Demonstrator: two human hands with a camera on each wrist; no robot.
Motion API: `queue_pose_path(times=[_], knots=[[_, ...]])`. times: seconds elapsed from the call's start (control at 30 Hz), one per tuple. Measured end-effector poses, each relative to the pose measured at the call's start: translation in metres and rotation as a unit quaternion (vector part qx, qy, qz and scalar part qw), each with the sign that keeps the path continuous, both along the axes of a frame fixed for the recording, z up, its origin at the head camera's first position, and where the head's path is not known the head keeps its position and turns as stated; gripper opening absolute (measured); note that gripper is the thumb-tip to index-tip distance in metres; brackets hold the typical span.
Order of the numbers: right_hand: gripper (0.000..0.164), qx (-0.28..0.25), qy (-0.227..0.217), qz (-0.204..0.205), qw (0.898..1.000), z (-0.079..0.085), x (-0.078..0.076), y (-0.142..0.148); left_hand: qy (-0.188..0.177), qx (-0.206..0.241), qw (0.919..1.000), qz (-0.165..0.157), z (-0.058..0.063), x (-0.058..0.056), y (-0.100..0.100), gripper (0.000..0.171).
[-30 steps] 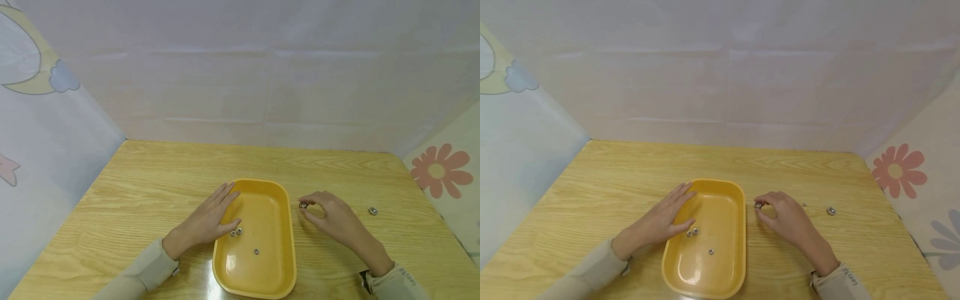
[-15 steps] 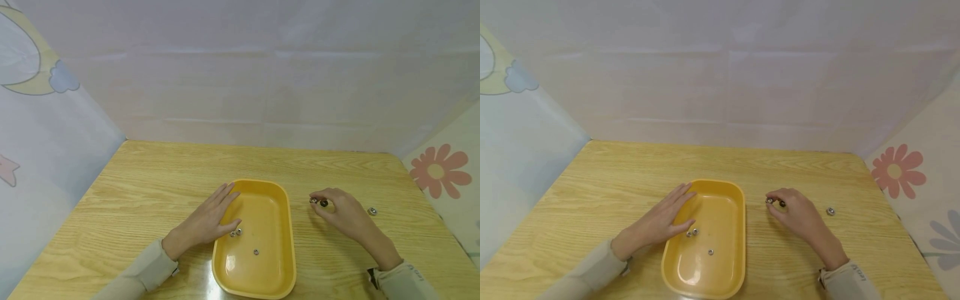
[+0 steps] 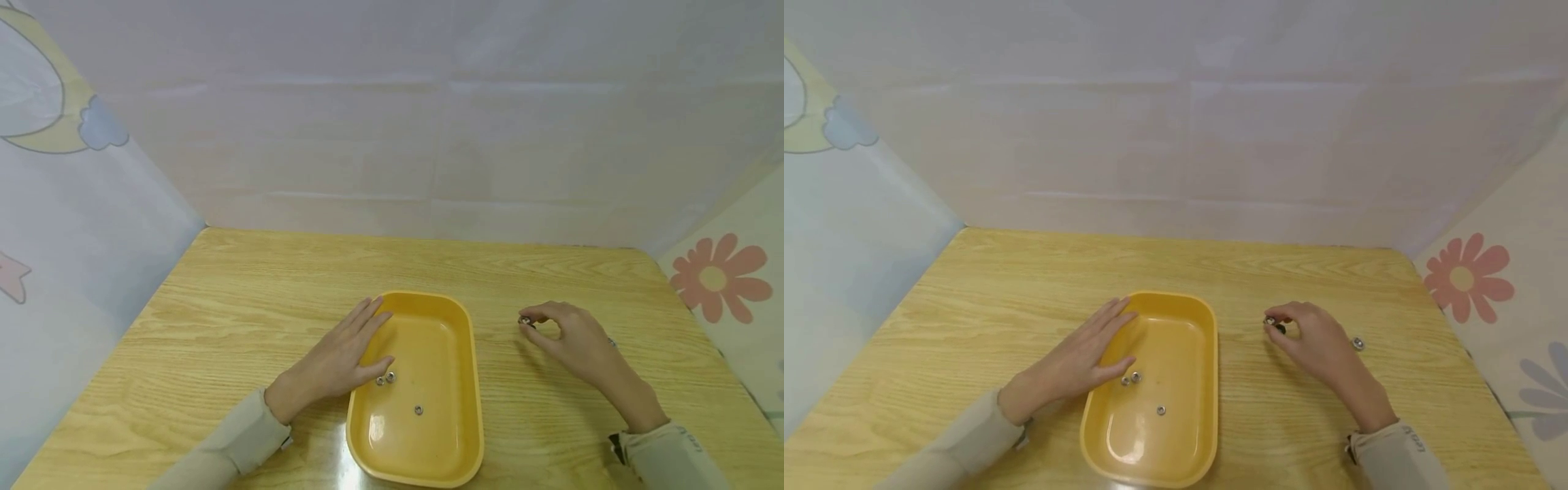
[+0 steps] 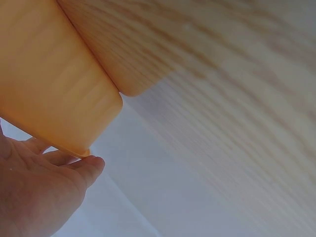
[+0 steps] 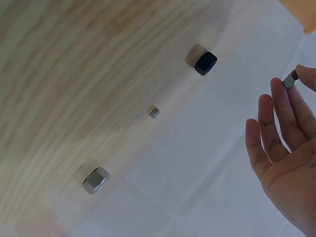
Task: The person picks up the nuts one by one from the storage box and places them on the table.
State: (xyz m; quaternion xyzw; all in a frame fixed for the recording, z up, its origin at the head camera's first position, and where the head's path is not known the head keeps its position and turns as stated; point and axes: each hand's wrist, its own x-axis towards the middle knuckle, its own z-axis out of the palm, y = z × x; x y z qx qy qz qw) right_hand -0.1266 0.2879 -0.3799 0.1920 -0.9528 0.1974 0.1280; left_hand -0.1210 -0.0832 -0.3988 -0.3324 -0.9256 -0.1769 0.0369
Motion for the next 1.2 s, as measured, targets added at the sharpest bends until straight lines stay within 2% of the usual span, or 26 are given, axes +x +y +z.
queue_pose_path(times=[0.23, 0.47, 0.67, 1.2], knots=[[0.022, 0.001, -0.004, -0.001, 1.0, 0.001, -0.003, 0.01, 0.002, 0.0, 1.0, -0.003, 0.001, 0.0, 0.001, 0.067], [0.023, 0.001, 0.024, -0.001, 1.0, 0.002, -0.006, 0.021, -0.005, 0.0, 1.0, 0.0, 0.003, 0.0, 0.001, 0.067], [0.023, -0.014, 0.01, -0.019, 1.0, 0.002, -0.007, 0.031, -0.003, 0.002, 1.0, 0.001, 0.003, 0.001, 0.001, 0.067], [0.025, -0.011, 0.002, -0.053, 0.999, -0.001, -0.011, 0.054, -0.002, 0.002, 1.0, 0.001, 0.001, 0.0, 0.001, 0.067]])
